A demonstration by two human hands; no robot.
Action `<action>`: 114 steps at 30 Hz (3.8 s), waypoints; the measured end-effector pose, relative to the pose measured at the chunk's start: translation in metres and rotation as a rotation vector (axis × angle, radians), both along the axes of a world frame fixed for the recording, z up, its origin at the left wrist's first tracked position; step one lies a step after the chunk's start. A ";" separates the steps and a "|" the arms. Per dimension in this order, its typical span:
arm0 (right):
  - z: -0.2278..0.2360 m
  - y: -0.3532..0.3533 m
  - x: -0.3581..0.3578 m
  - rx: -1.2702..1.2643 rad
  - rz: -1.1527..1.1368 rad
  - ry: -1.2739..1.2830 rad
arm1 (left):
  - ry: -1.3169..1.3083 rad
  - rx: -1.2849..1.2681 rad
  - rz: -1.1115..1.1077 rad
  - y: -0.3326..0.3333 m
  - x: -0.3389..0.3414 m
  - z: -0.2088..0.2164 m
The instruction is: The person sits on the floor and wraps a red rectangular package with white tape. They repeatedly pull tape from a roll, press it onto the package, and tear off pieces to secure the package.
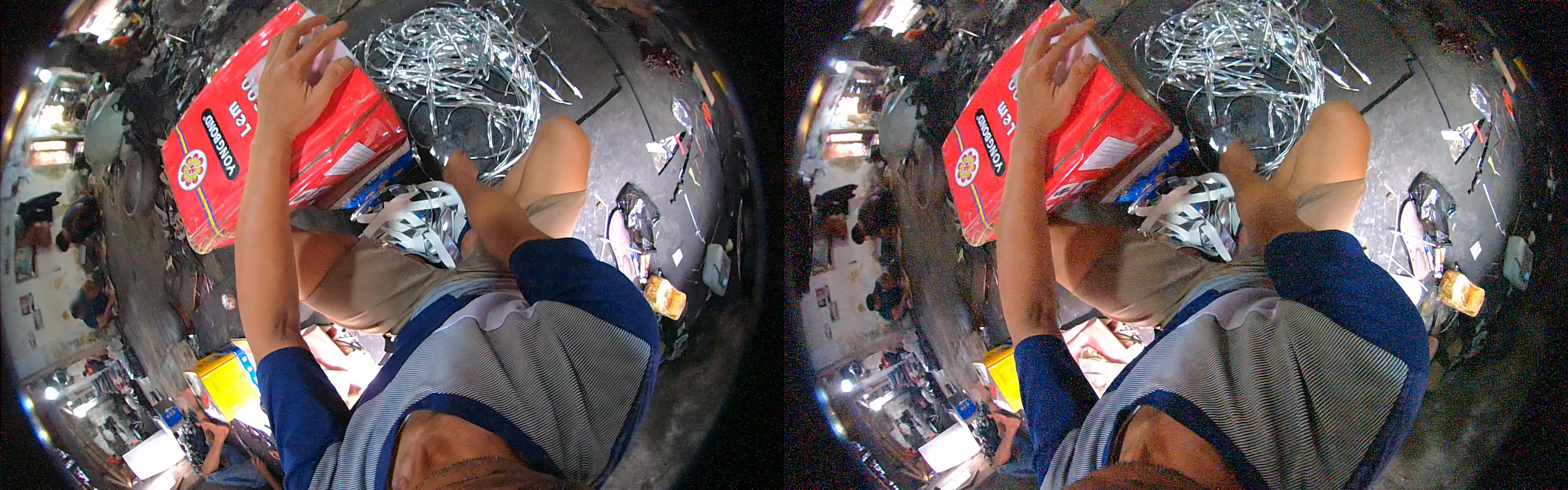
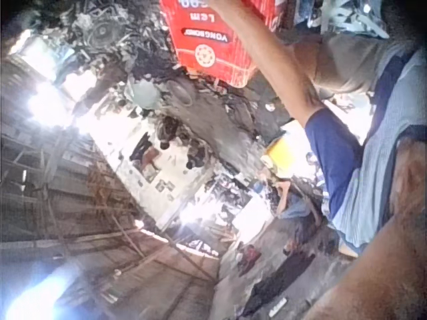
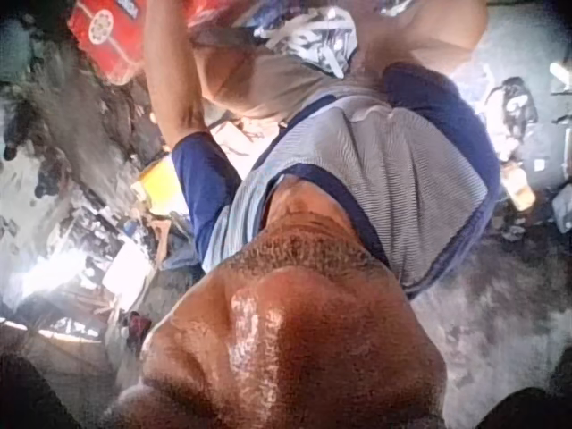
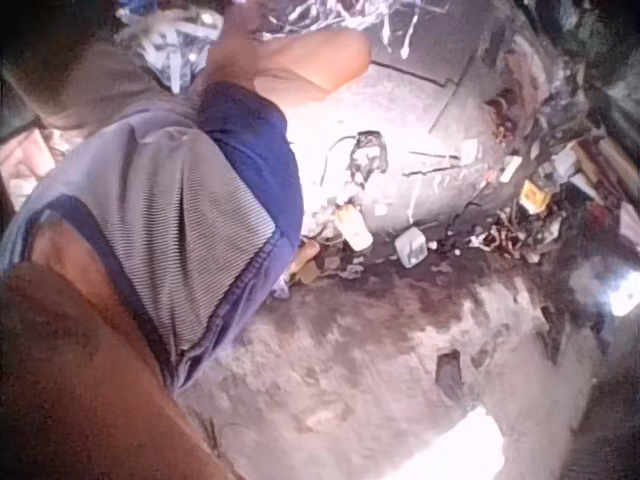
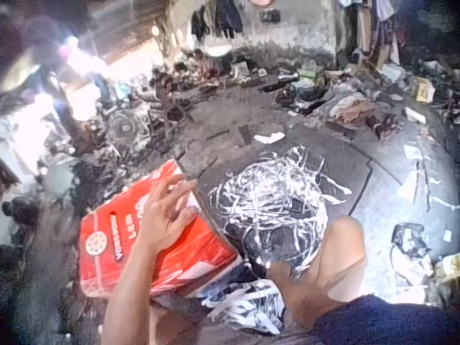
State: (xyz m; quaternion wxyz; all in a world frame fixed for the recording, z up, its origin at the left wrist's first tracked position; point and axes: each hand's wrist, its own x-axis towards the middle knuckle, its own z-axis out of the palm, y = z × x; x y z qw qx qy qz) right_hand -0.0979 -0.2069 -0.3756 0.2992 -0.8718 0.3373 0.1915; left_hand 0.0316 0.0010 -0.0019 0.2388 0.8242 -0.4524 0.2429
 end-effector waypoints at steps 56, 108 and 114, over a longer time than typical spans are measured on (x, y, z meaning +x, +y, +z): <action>0.396 0.027 -0.009 0.967 0.751 -0.525 | 0.140 -0.796 0.706 0.211 -0.127 0.081; 0.364 0.011 0.102 0.385 0.499 -1.097 | 0.518 -0.552 0.245 -0.008 -0.023 -0.011; 0.374 0.020 0.101 0.533 0.401 -1.086 | 0.466 -0.365 0.315 -0.008 -0.015 0.003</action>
